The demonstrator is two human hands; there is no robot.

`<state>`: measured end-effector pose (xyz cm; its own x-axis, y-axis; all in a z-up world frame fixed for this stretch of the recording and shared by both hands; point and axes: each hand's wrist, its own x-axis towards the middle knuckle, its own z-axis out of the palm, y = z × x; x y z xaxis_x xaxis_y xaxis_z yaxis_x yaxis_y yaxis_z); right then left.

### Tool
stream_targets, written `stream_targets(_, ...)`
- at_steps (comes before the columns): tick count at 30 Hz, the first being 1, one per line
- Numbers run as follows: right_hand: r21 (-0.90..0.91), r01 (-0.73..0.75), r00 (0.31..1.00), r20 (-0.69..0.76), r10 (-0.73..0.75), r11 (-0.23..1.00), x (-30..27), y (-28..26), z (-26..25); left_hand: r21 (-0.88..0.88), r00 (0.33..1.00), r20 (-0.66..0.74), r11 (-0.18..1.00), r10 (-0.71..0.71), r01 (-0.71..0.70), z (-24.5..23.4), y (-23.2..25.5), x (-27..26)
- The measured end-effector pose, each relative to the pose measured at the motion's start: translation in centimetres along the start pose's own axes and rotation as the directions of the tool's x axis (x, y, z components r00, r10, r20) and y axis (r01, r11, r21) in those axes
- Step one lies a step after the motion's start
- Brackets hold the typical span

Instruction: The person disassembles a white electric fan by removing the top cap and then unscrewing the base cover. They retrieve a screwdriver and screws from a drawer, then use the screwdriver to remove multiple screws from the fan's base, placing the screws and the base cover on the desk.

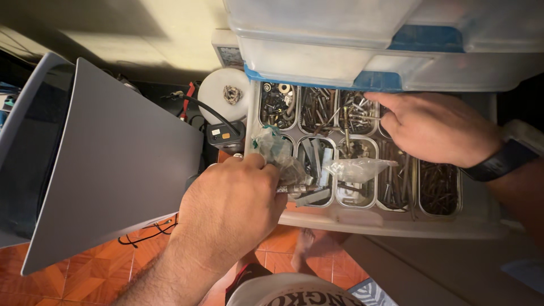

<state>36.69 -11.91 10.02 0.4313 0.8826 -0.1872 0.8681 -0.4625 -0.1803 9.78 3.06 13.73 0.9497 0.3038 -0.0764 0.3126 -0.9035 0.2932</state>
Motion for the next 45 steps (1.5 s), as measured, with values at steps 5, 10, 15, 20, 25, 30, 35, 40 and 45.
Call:
stream_targets(5, -0.039, -0.053, 0.999, -0.011, 0.053, 0.998, -0.6, -0.5, 0.5, -0.024, 1.0, -0.007, 1.0, 0.001, -0.001, 0.0, -0.3, -0.1)
stream_targets(10, -0.126, -0.082, 0.996, 0.023, 0.085, 0.989, -0.5, -1.7, -0.1, -0.04, 0.999, -0.035, 0.999, 0.027, -0.028, 0.1, -0.6, -0.6)
stream_targets(15, 0.013, 0.128, 0.99, -0.064, -0.127, 0.992, -0.8, -2.1, -1.3, -0.091, 0.968, -0.233, 0.988, 0.098, -0.122, 0.2, 0.9, -0.2)
stream_targets(20, -0.056, 0.169, 0.984, -0.053, -0.171, 0.984, -0.5, -4.6, -1.0, 0.134, 0.987, -0.142, 0.99, 0.074, -0.054, 1.7, 2.4, 3.4)
stream_targets(25, 0.051, 0.308, 0.948, -0.096, -0.303, 0.95, 1.7, -7.7, -1.6, 0.232, 0.973, 0.229, 0.97, 0.013, -0.067, 2.3, 2.7, 2.9)
stream_targets(30, -0.005, 0.226, 0.972, 0.067, -0.225, 0.974, 5.0, -11.8, -0.4, 0.226, 0.967, 0.237, 0.962, 0.099, -0.154, 2.4, 2.2, 1.4)
stream_targets(35, -0.062, 0.287, 0.937, -0.188, -0.293, 0.956, 5.6, -13.7, 1.6, 0.137, 0.985, 0.143, 0.984, 0.098, -0.118, 2.8, 1.2, 0.9)
stream_targets(40, 0.018, 0.249, 0.92, -0.317, -0.231, 0.968, 6.1, -13.7, 3.5, 0.128, 0.968, 0.195, 0.974, 0.158, -0.185, 3.0, 0.9, 0.7)
stream_targets(45, 0.072, 0.15, 0.937, -0.329, -0.118, 0.986, 6.2, -13.5, 4.5, 0.095, 0.971, 0.187, 0.981, 0.149, -0.169, 2.8, 0.8, 0.6)
